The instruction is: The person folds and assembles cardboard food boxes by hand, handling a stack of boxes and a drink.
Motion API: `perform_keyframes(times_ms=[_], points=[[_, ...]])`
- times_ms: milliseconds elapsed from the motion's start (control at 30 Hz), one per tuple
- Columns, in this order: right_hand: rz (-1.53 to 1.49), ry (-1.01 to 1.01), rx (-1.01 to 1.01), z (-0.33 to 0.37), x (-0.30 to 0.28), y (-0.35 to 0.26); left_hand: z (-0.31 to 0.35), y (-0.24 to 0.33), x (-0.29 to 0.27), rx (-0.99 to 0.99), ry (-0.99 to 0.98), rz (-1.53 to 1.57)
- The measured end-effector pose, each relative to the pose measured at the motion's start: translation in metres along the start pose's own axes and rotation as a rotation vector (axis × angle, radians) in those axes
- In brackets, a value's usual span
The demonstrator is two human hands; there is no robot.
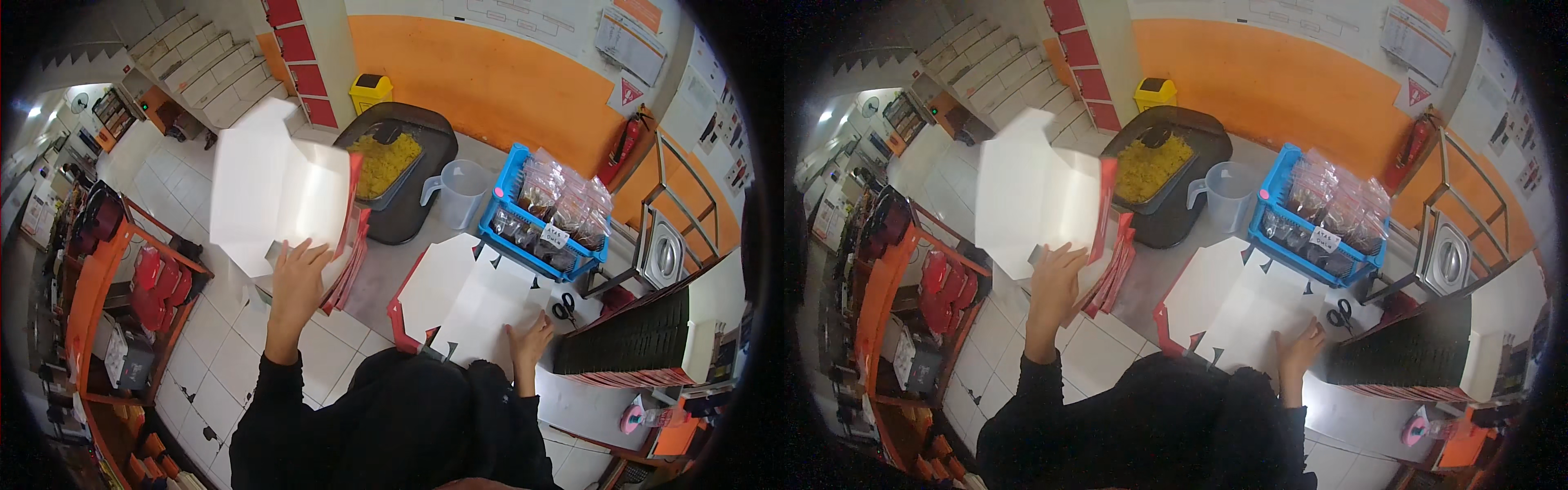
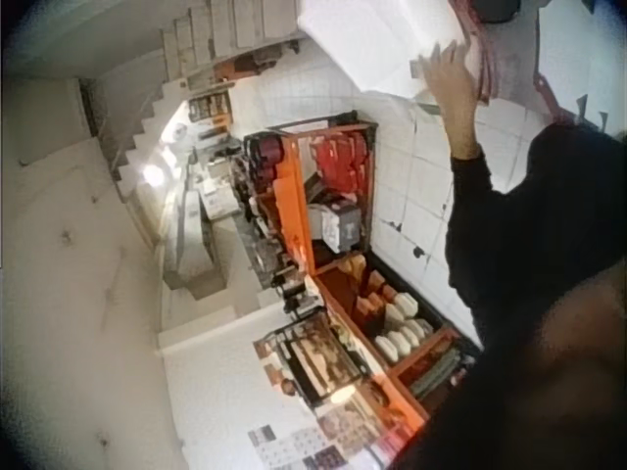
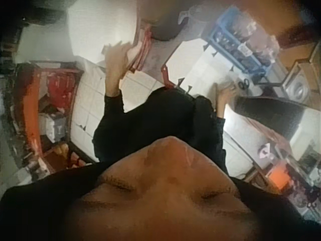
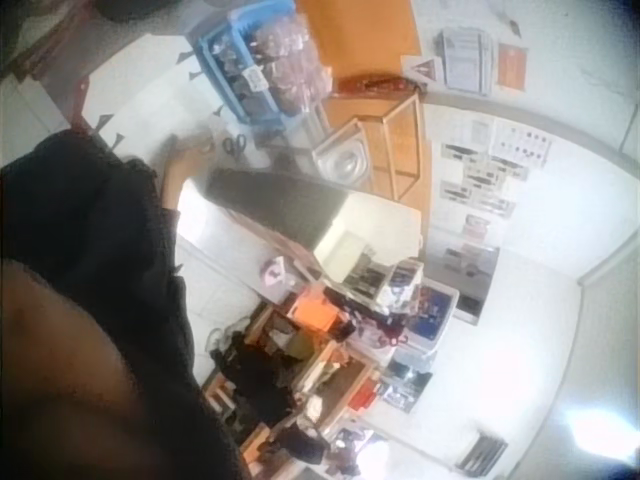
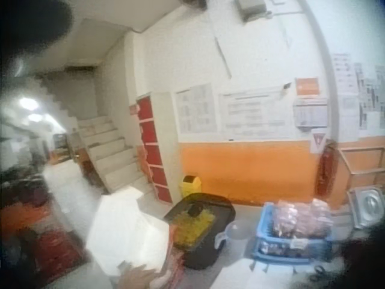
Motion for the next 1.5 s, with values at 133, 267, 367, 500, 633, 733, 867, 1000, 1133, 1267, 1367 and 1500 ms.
perform_keyframes(times_ms=[133,267,367,500,633,733,867,1000,1133,1267,1367,1500], points=[[-0.025,-0.091,0.19,0.0,0.011,0.023,0.012,-0.008,0.028,-0.092,-0.285,-0.07],[-0.032,0.019,0.083,-0.001,0.01,0.023,0.012,-0.003,0.029,-0.208,-0.323,0.08],[0.017,-0.066,0.211,-0.003,0.013,0.024,0.007,-0.002,0.033,-0.259,-0.318,0.07],[0.053,0.018,0.075,0.0,0.007,0.002,-0.006,0.026,-0.005,-0.148,0.193,0.141],[0.019,0.009,-0.02,-0.004,0.008,-0.004,-0.015,0.079,-0.001,-0.073,0.12,0.562],[-0.248,-0.051,0.163,-0.012,-0.001,0.005,-0.012,0.119,0.02,-0.031,-0.045,0.773],[-0.522,-0.01,0.083,-0.006,-0.074,-0.044,-0.016,0.157,0.031,0.023,-0.461,1.31],[-0.707,-0.201,-0.24,0.007,-0.146,-0.148,-0.034,0.173,0.004,0.078,-0.756,1.935],[-0.508,-0.151,-0.878,0.031,-0.167,-0.189,-0.042,0.19,-0.008,-0.252,-1.089,2.587],[-0.465,-0.09,-0.715,0.031,-0.161,-0.194,-0.043,0.198,0.008,-0.419,-0.951,2.13],[-0.496,-0.161,-0.642,0.031,-0.162,-0.203,-0.042,0.211,-0.002,-0.373,-0.899,2.294],[-0.765,0.004,-0.8,0.032,-0.168,-0.224,-0.045,0.233,-0.016,-0.254,-0.761,2.398]])
Point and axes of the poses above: each hand's wrist, its own z-axis away from the middle knuckle, its own x-axis out of the palm, y = z × x, the point moved 7 cm from there along -z, towards the middle knuckle, and after that the axes turned 14 degrees about -z, right-handed, at the moved point
